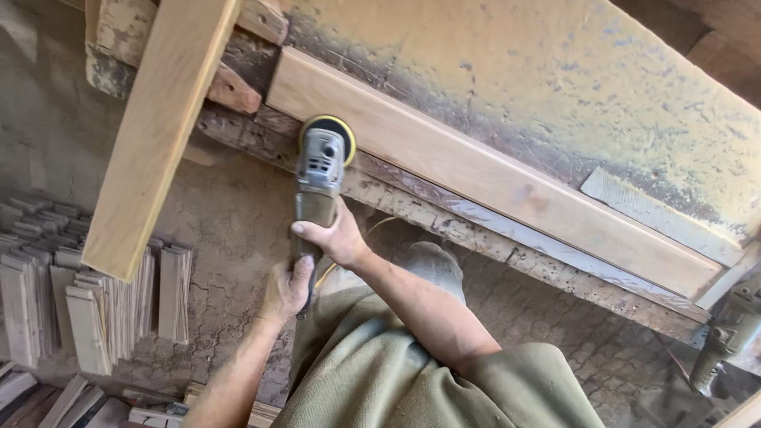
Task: Sanding a long piece of wood using a power sander on a workbench.
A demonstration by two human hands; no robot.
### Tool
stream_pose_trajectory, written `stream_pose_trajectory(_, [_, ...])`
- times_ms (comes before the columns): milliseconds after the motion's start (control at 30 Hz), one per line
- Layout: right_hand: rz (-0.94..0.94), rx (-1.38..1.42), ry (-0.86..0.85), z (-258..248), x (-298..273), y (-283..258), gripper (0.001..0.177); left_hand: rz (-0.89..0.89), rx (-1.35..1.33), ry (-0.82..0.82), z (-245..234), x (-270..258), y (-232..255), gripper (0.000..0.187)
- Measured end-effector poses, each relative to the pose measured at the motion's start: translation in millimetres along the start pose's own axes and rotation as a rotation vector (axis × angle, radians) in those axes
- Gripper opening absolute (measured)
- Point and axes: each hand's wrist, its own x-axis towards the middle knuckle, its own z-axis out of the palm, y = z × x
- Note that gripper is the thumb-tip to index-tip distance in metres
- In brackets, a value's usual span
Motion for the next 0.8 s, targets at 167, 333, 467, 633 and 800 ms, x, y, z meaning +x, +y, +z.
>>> stream_pose_trajectory(167, [-0.044,0.059,0.032,-88,-52,20,0.055,-0.064,0.141,-0.075,71,-30,3,0.068])
stream_pose_trajectory(333, [-0.105,0.181,0.185,-209,-128,29,0.052,-0.061,0.329,-0.248,182,-66,46,0.070])
stream_pose_trajectory(467, [-0.057,0.223,0.375,-298,-194,13,0.041,0.136,0.485,-0.341,281,-91,78,0.060])
stream_pose_trajectory(633, [0.023,0.288,0.717,-435,-260,62,0.027,0.098,0.741,-0.659,385,-121,172,0.065])
stream_pose_trajectory(800, [-0.245,0.729,0.704,-508,-276,77,0.037,0.230,0.833,-0.889,437,-118,201,0.093])
